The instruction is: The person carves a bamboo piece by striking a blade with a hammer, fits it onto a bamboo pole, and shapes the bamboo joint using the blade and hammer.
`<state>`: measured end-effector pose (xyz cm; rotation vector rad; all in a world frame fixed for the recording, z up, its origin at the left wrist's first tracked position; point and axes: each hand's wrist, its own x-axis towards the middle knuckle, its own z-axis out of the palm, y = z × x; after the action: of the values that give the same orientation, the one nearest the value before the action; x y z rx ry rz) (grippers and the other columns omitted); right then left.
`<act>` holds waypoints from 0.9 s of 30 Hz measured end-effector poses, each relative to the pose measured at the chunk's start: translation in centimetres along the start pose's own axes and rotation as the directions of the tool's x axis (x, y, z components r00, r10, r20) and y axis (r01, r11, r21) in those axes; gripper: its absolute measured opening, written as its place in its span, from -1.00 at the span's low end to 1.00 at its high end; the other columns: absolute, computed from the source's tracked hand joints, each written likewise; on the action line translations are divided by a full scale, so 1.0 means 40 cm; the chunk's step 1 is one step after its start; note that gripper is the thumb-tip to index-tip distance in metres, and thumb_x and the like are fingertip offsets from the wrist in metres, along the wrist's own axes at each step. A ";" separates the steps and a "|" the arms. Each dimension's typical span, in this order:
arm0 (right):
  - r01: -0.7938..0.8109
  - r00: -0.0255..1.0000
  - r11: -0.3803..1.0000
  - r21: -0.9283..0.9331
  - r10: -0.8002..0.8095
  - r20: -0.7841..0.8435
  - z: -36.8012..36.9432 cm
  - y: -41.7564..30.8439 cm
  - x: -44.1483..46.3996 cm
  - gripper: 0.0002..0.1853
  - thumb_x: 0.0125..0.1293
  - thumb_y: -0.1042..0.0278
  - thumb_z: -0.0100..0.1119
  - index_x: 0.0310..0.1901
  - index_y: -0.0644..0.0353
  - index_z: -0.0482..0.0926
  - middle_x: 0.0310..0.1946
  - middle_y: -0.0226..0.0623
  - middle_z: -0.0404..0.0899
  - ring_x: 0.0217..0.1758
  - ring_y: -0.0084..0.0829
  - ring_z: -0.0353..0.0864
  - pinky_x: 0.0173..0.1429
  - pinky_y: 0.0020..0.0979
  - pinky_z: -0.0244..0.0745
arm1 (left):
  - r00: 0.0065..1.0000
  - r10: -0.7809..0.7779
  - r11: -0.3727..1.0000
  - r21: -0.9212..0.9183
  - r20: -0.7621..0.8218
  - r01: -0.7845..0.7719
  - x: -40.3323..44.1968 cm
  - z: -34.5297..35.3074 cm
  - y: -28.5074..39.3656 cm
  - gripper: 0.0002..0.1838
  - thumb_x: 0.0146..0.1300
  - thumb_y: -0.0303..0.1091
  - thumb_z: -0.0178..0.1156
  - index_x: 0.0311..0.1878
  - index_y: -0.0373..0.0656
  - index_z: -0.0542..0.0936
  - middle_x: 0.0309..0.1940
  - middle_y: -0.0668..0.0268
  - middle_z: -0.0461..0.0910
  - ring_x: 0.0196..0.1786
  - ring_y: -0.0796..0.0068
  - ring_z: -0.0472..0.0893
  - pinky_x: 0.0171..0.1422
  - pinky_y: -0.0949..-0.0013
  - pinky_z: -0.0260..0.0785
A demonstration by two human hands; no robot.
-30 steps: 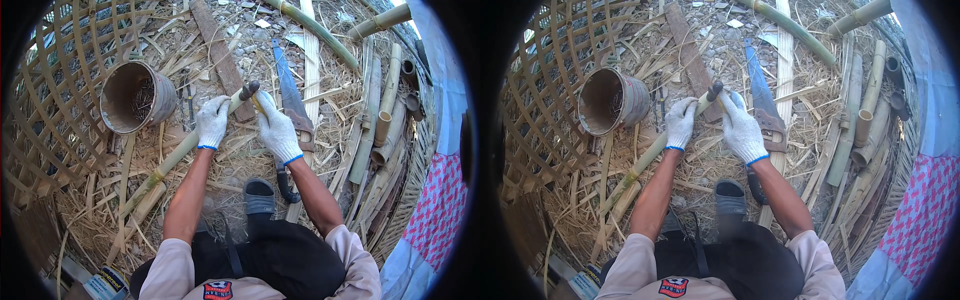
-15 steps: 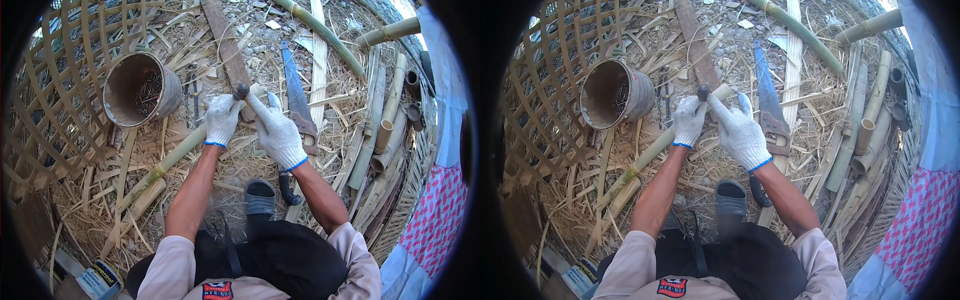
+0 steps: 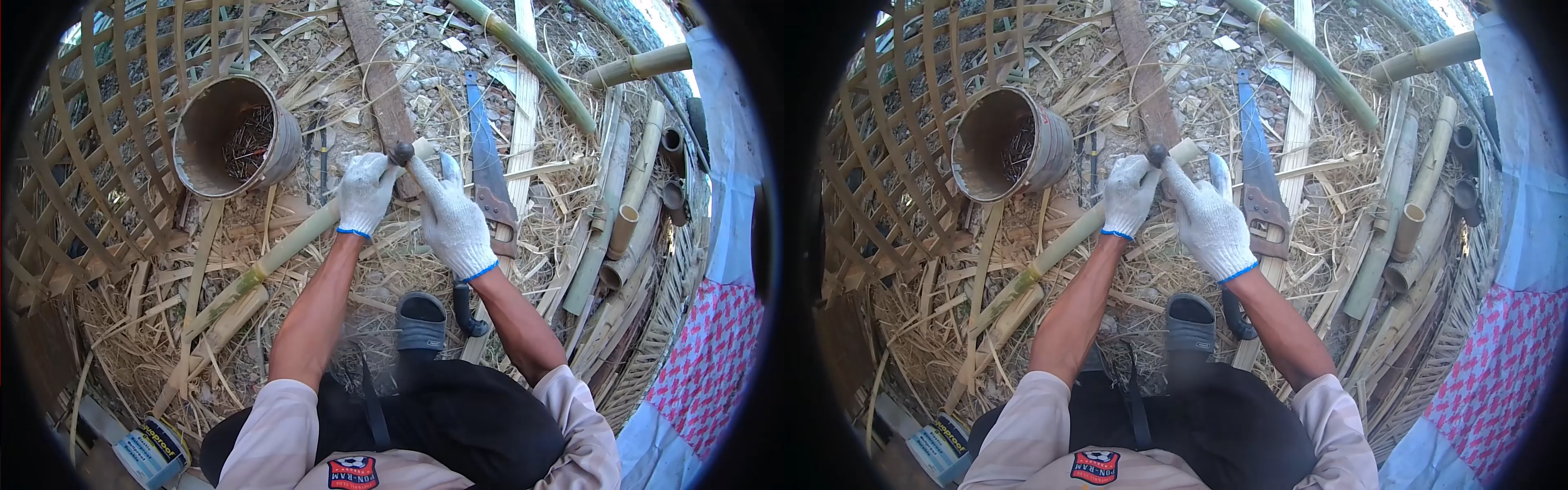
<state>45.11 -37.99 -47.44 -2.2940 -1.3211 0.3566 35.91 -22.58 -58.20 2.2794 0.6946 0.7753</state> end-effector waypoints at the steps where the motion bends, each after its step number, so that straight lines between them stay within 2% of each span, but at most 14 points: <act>1: -0.028 1.000 0.999 -0.019 0.028 0.013 -0.011 -0.002 0.009 -0.29 0.54 0.55 0.19 0.68 -0.09 0.41 0.51 0.39 0.47 0.25 0.23 0.78 0.23 -0.07 0.73 | 0.999 -0.029 0.999 -0.013 0.019 0.030 0.000 -0.002 0.004 -0.86 0.39 -0.30 0.46 -0.11 -0.14 0.78 -0.13 0.17 0.79 -0.02 0.04 0.73 0.13 0.04 0.60; 2: -0.020 1.000 1.000 -0.019 0.020 0.005 -0.016 -0.001 0.015 -0.29 0.54 0.55 0.19 0.68 -0.09 0.41 0.51 0.39 0.47 0.25 0.23 0.78 0.23 -0.07 0.73 | 0.997 -0.063 0.998 -0.024 0.039 0.064 0.003 0.000 0.003 -0.86 0.39 -0.30 0.46 -0.10 -0.14 0.78 -0.12 0.17 0.79 -0.01 0.03 0.73 0.14 0.04 0.61; 4: 0.036 0.989 0.984 0.172 -0.010 -0.146 -0.018 -0.004 0.005 -0.25 0.53 0.49 0.20 0.71 -0.16 0.33 -0.12 0.14 0.69 0.19 0.33 0.73 0.21 0.15 0.70 | 1.000 -0.017 0.998 -0.053 -0.012 0.016 0.009 0.005 -0.003 -0.87 0.37 -0.33 0.46 -0.09 -0.13 0.78 -0.11 0.18 0.78 -0.01 0.03 0.73 0.14 0.04 0.61; 5: 0.044 0.983 0.961 0.273 0.006 -0.182 -0.020 -0.010 -0.003 -0.25 0.54 0.48 0.20 0.72 -0.18 0.33 -0.04 0.21 0.70 0.19 0.35 0.72 0.19 0.15 0.68 | 1.000 -0.005 0.998 -0.062 0.001 0.005 0.011 0.008 -0.010 -0.87 0.36 -0.35 0.46 -0.09 -0.13 0.78 -0.11 0.18 0.78 -0.01 0.04 0.73 0.15 0.04 0.61; 8: 0.048 0.988 0.979 0.199 -0.018 -0.152 -0.002 0.014 0.000 -0.25 0.55 0.49 0.19 0.72 -0.18 0.33 0.10 0.31 0.69 0.21 0.32 0.72 0.19 0.13 0.70 | 0.999 0.041 0.997 -0.067 0.003 -0.041 0.016 0.005 -0.006 -0.88 0.35 -0.39 0.45 -0.09 -0.14 0.78 -0.11 0.17 0.77 0.00 0.04 0.73 0.16 0.04 0.60; 9: 0.059 0.988 0.992 0.107 -0.042 -0.149 0.006 0.016 0.005 -0.26 0.56 0.49 0.18 0.72 -0.18 0.33 0.32 0.42 0.58 0.25 0.30 0.72 0.17 0.11 0.71 | 0.999 0.035 0.998 -0.053 0.017 -0.034 0.021 0.007 0.000 -0.88 0.34 -0.40 0.45 -0.09 -0.14 0.77 -0.12 0.16 0.77 0.00 0.03 0.72 0.16 0.03 0.60; 12: -0.057 0.987 0.962 0.265 0.093 -0.128 0.009 0.026 -0.012 -0.27 0.58 0.47 0.18 0.72 -0.19 0.33 0.50 0.46 0.42 0.22 0.30 0.74 0.13 0.09 0.73 | 0.995 0.102 0.991 -0.092 0.003 -0.102 0.020 0.020 0.005 -0.88 0.32 -0.44 0.45 -0.12 -0.15 0.73 -0.17 0.14 0.73 -0.01 0.00 0.70 0.15 0.01 0.57; 13: 0.007 0.980 0.974 0.225 0.038 -0.193 0.011 0.031 -0.012 -0.27 0.58 0.45 0.19 0.73 -0.21 0.32 0.55 0.41 0.39 0.16 0.30 0.77 0.07 0.06 0.75 | 0.998 0.058 0.995 -0.086 0.012 -0.057 0.009 0.024 0.011 -0.88 0.31 -0.43 0.45 -0.14 -0.15 0.71 -0.17 0.14 0.72 -0.02 -0.01 0.69 0.14 0.00 0.56; 16: 0.036 0.973 0.970 0.241 0.021 -0.231 -0.002 0.024 -0.018 -0.25 0.57 0.45 0.21 0.73 -0.23 0.32 0.56 0.37 0.40 0.04 0.26 0.82 -0.01 0.01 0.77 | 0.999 0.030 0.991 -0.130 0.027 -0.026 0.021 0.030 0.006 -0.89 0.31 -0.42 0.47 -0.20 -0.18 0.71 -0.22 0.14 0.70 -0.06 -0.03 0.66 0.12 -0.02 0.52; 18: 0.004 0.984 0.985 0.172 0.026 -0.174 0.006 0.039 -0.022 -0.24 0.56 0.47 0.22 0.73 -0.24 0.32 0.56 0.35 0.41 0.00 0.23 0.83 -0.05 -0.01 0.77 | 0.996 0.039 0.998 -0.046 0.077 -0.036 0.028 0.029 -0.001 -0.88 0.30 -0.43 0.47 -0.14 -0.12 0.71 -0.18 0.17 0.71 -0.04 0.00 0.67 0.13 0.02 0.54; 19: -0.018 0.993 0.995 0.102 0.030 -0.116 0.008 0.044 -0.015 -0.23 0.55 0.49 0.22 0.73 -0.24 0.33 0.56 0.34 0.42 -0.04 0.20 0.84 -0.10 -0.03 0.77 | 0.997 0.070 0.996 -0.058 0.030 -0.068 0.033 0.033 -0.006 -0.88 0.29 -0.43 0.48 -0.16 -0.10 0.72 -0.19 0.19 0.71 -0.04 0.00 0.68 0.13 0.03 0.54; 22: 0.004 0.987 0.990 0.141 0.019 -0.160 -0.016 0.029 -0.008 -0.23 0.54 0.49 0.24 0.72 -0.26 0.34 0.55 0.33 0.42 -0.12 0.15 0.85 -0.16 -0.04 0.76 | 0.999 0.047 0.992 -0.121 0.023 -0.044 0.030 0.032 0.003 -0.90 0.29 -0.44 0.47 -0.20 -0.11 0.71 -0.21 0.19 0.71 -0.04 -0.01 0.68 0.14 0.02 0.54; 26: 0.028 0.983 0.985 0.172 0.004 -0.184 0.001 0.023 -0.014 -0.24 0.55 0.48 0.22 0.71 -0.25 0.35 0.57 0.34 0.40 -0.10 0.14 0.85 -0.15 -0.02 0.76 | 0.999 0.036 0.995 -0.093 0.018 -0.035 0.028 0.027 0.008 -0.90 0.28 -0.44 0.47 -0.20 -0.11 0.71 -0.20 0.19 0.73 -0.03 0.02 0.69 0.12 0.02 0.55; 27: -0.030 0.997 0.998 0.053 0.033 -0.070 0.005 0.026 -0.001 -0.25 0.55 0.51 0.19 0.72 -0.23 0.34 0.56 0.35 0.42 0.00 0.18 0.84 -0.07 0.00 0.77 | 0.996 -0.021 1.000 -0.003 0.083 0.021 0.031 0.028 0.006 -0.89 0.27 -0.44 0.48 -0.20 -0.11 0.72 -0.19 0.18 0.74 -0.04 0.03 0.70 0.11 0.02 0.56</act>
<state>45.79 -38.41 -48.13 -2.2655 -1.2281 0.3132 37.58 -22.39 -58.31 2.2833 0.6771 0.6680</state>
